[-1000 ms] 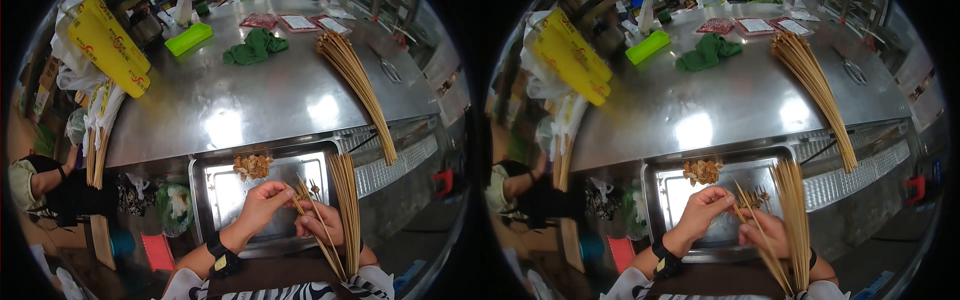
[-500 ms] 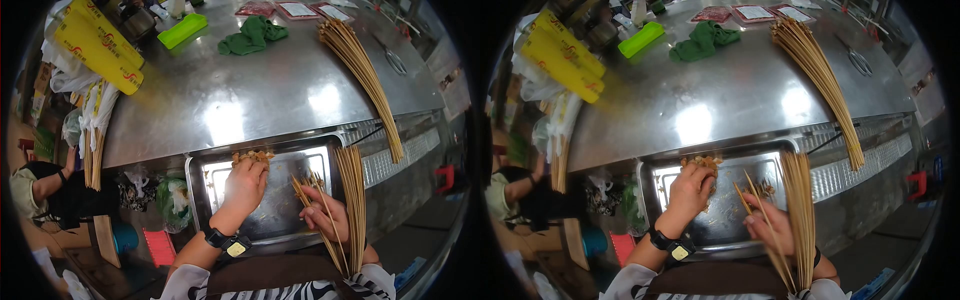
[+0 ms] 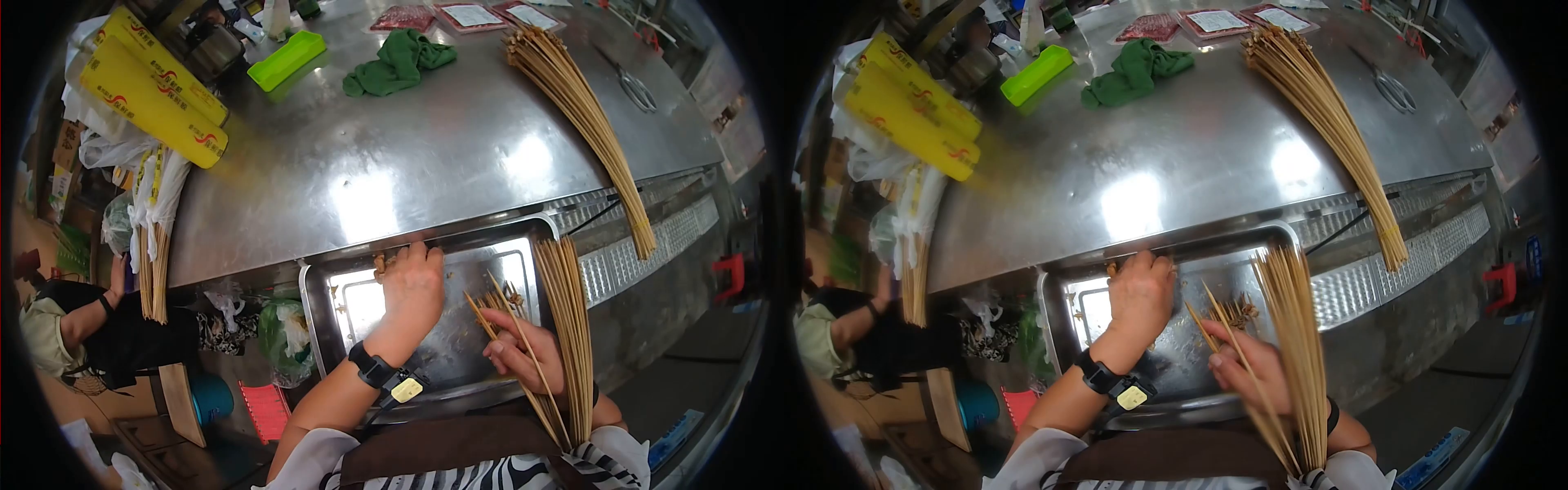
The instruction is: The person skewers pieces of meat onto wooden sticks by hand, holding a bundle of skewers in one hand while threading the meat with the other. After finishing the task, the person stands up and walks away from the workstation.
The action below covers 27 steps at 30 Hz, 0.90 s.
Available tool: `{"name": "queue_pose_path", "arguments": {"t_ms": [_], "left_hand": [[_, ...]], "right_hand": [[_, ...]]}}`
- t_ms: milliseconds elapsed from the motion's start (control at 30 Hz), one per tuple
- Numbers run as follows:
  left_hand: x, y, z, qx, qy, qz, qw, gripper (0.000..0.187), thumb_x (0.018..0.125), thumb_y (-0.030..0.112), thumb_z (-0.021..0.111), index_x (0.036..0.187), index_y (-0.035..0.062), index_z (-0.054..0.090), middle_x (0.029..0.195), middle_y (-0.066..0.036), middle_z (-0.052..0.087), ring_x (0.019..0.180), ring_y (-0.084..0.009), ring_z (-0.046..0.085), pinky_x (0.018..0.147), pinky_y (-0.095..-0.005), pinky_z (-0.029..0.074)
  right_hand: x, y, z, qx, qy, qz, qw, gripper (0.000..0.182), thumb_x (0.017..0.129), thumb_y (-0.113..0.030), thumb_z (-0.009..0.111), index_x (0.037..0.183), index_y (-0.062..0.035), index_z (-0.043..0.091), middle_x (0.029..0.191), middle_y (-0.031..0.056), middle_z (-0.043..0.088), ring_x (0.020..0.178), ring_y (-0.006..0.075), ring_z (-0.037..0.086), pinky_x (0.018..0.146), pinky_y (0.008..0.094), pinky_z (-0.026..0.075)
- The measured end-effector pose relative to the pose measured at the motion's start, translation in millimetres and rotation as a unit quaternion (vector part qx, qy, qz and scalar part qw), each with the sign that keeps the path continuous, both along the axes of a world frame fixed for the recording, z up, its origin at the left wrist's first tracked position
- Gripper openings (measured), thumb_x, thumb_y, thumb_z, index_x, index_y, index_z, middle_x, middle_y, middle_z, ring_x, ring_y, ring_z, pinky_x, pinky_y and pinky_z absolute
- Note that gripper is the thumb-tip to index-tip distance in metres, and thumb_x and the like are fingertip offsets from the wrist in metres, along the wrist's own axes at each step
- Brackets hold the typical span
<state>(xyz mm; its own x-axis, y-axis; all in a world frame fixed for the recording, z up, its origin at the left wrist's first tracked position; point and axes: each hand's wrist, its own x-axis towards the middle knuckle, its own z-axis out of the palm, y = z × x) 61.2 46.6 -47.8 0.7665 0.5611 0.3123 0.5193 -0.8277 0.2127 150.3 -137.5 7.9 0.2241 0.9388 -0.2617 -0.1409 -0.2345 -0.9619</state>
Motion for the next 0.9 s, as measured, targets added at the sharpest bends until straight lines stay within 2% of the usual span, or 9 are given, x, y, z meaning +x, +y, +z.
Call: {"name": "queue_pose_path", "arguments": {"t_ms": [200, 533, 600, 633, 667, 700, 733, 800, 900], "left_hand": [[-8, -2, -5, 0.011, -0.062, -0.036, 0.997, 0.013, 0.07, 0.007, 0.062, 0.081, 0.0025, 0.058, 0.079, -0.011, 0.054, 0.076, -0.0265, 0.055, 0.065, -0.0365, 0.047], [-16, -1, 5, 0.008, -0.01, -0.066, 0.998, 0.016, 0.069, 0.0, 0.06, 0.084, 0.0009, 0.059, 0.075, -0.012, 0.054, 0.073, -0.0269, 0.057, 0.065, -0.0345, 0.048], [-20, -5, 15, -0.271, -0.125, -0.022, 0.954, 0.012, 0.075, 0.0, 0.06, 0.087, 0.001, 0.058, 0.08, -0.011, 0.058, 0.073, -0.0226, 0.06, 0.065, -0.0308, 0.049], [-23, -5, 13, -0.271, -0.125, -0.024, 0.954, 0.012, 0.075, 0.0, 0.06, 0.087, 0.001, 0.058, 0.08, -0.011, 0.058, 0.073, -0.0226, 0.06, 0.065, -0.0308, 0.049], [-27, -3, 8, -0.473, -0.185, 0.006, 0.861, 0.011, 0.079, 0.001, 0.059, 0.089, 0.0013, 0.058, 0.085, -0.011, 0.059, 0.075, -0.0202, 0.06, 0.067, -0.0294, 0.049], [-30, -3, 5, -0.65, -0.235, 0.037, 0.722, 0.01, 0.082, 0.001, 0.058, 0.092, 0.0015, 0.057, 0.09, -0.011, 0.061, 0.077, -0.0179, 0.061, 0.069, -0.0279, 0.05], [-34, -4, 6, -0.65, -0.235, 0.037, 0.722, 0.01, 0.082, 0.001, 0.058, 0.092, 0.0015, 0.057, 0.09, -0.011, 0.061, 0.077, -0.0179, 0.061, 0.069, -0.0279, 0.05], [-39, -8, 12, -0.778, -0.309, 0.009, 0.546, 0.011, 0.085, 0.005, 0.057, 0.094, 0.0002, 0.055, 0.099, -0.012, 0.06, 0.083, -0.0167, 0.061, 0.073, -0.0292, 0.052], [-42, -12, 16, -0.812, -0.33, 0.007, 0.481, 0.014, 0.085, 0.003, 0.055, 0.099, 0.0001, 0.055, 0.099, -0.012, 0.06, 0.084, -0.0175, 0.061, 0.078, -0.0306, 0.052]], "right_hand": [[-1, -1, 3, -0.009, 0.0, 0.001, 1.0, 0.043, 0.09, -0.005, 0.043, 0.13, 0.0061, 0.033, 0.063, 0.0014, 0.049, 0.062, 0.008, 0.049, 0.076, 0.0272, 0.045], [-7, -6, 9, 0.001, -0.006, 0.001, 1.0, 0.042, 0.09, -0.006, 0.043, 0.13, 0.0057, 0.034, 0.063, 0.0013, 0.049, 0.061, 0.008, 0.049, 0.076, 0.0273, 0.045], [-7, -7, 10, 0.0, -0.005, -0.002, 1.0, 0.042, 0.09, -0.006, 0.043, 0.13, 0.0056, 0.034, 0.062, 0.0012, 0.049, 0.061, 0.0079, 0.049, 0.076, 0.0274, 0.045], [-7, -7, 10, 0.003, -0.005, -0.004, 1.0, 0.042, 0.09, -0.006, 0.043, 0.13, 0.0056, 0.034, 0.062, 0.0012, 0.049, 0.061, 0.0079, 0.049, 0.076, 0.0275, 0.045], [-8, -8, 10, 0.005, -0.005, -0.006, 1.0, 0.042, 0.09, -0.006, 0.044, 0.13, 0.0055, 0.034, 0.062, 0.0011, 0.049, 0.061, 0.0079, 0.049, 0.076, 0.0276, 0.045], [-9, -8, 10, 0.005, -0.005, -0.007, 1.0, 0.042, 0.09, -0.006, 0.044, 0.13, 0.0055, 0.034, 0.062, 0.0011, 0.049, 0.061, 0.0079, 0.049, 0.076, 0.0276, 0.045], [-9, -8, 10, 0.009, 0.001, -0.007, 1.0, 0.043, 0.09, -0.005, 0.044, 0.13, 0.0055, 0.034, 0.062, 0.0011, 0.049, 0.06, 0.0079, 0.049, 0.076, 0.0277, 0.045], [-11, -7, 11, 0.012, 0.007, -0.004, 1.0, 0.043, 0.09, -0.005, 0.044, 0.13, 0.0055, 0.034, 0.062, 0.001, 0.048, 0.06, 0.0079, 0.049, 0.075, 0.0278, 0.045], [-12, -6, 13, 0.001, 0.009, 0.004, 1.0, 0.043, 0.09, -0.005, 0.043, 0.13, 0.0055, 0.033, 0.061, 0.0009, 0.048, 0.06, 0.0078, 0.048, 0.074, 0.0281, 0.045]]}}
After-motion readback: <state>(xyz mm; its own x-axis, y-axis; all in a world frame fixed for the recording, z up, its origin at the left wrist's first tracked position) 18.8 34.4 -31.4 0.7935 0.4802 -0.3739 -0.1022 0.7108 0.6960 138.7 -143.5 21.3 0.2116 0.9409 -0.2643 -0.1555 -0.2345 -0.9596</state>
